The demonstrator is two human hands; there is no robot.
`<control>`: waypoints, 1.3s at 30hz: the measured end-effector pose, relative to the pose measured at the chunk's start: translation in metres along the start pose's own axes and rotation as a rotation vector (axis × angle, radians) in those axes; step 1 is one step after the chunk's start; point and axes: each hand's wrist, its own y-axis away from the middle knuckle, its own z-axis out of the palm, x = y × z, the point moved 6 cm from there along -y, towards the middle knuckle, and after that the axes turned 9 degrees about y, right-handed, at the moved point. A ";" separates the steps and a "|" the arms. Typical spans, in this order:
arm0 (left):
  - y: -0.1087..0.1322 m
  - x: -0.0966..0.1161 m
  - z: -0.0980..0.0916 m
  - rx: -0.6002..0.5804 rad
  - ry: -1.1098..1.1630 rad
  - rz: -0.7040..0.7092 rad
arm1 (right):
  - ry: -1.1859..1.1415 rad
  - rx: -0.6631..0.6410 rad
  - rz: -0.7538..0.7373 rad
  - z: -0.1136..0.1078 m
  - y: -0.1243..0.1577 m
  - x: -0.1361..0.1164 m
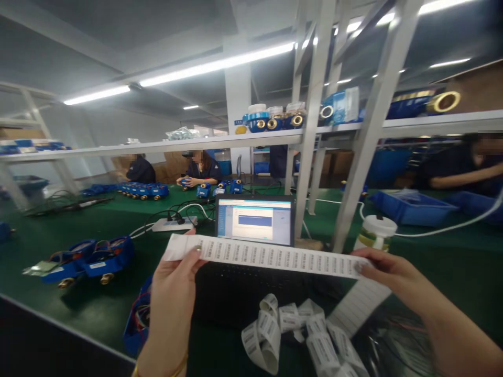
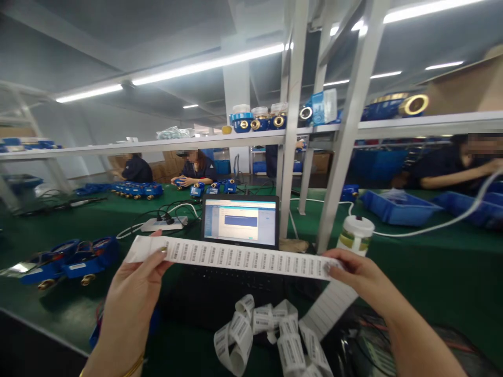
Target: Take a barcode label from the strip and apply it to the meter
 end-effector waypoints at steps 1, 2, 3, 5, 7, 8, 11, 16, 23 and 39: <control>-0.001 0.002 -0.002 0.014 -0.027 0.014 | -0.027 -0.007 -0.007 0.001 0.001 -0.002; -0.002 0.003 -0.003 0.025 -0.052 0.023 | -0.071 -0.018 -0.009 0.001 0.002 -0.004; -0.003 0.004 -0.004 0.033 -0.071 0.027 | -0.116 -0.040 -0.008 0.002 0.003 -0.007; -0.002 0.006 -0.005 0.046 -0.096 0.026 | -0.163 -0.058 -0.007 0.002 0.005 -0.011; -0.001 0.007 -0.006 0.059 -0.122 0.025 | -0.190 -0.069 -0.003 0.000 0.006 -0.014; 0.000 0.008 -0.006 0.071 -0.134 0.027 | -0.196 -0.070 -0.001 -0.001 0.007 -0.014; 0.003 0.009 -0.010 0.126 -0.152 0.023 | -0.222 -0.061 -0.004 -0.004 0.006 -0.013; 0.004 0.007 -0.015 0.136 -0.153 0.015 | -0.267 -0.106 -0.001 -0.002 0.006 -0.012; 0.004 0.004 -0.020 0.091 -0.148 0.003 | -0.243 -0.047 0.015 -0.008 0.009 -0.004; 0.012 0.005 -0.016 0.081 -0.160 -0.050 | -0.223 -0.069 0.101 -0.008 0.006 0.016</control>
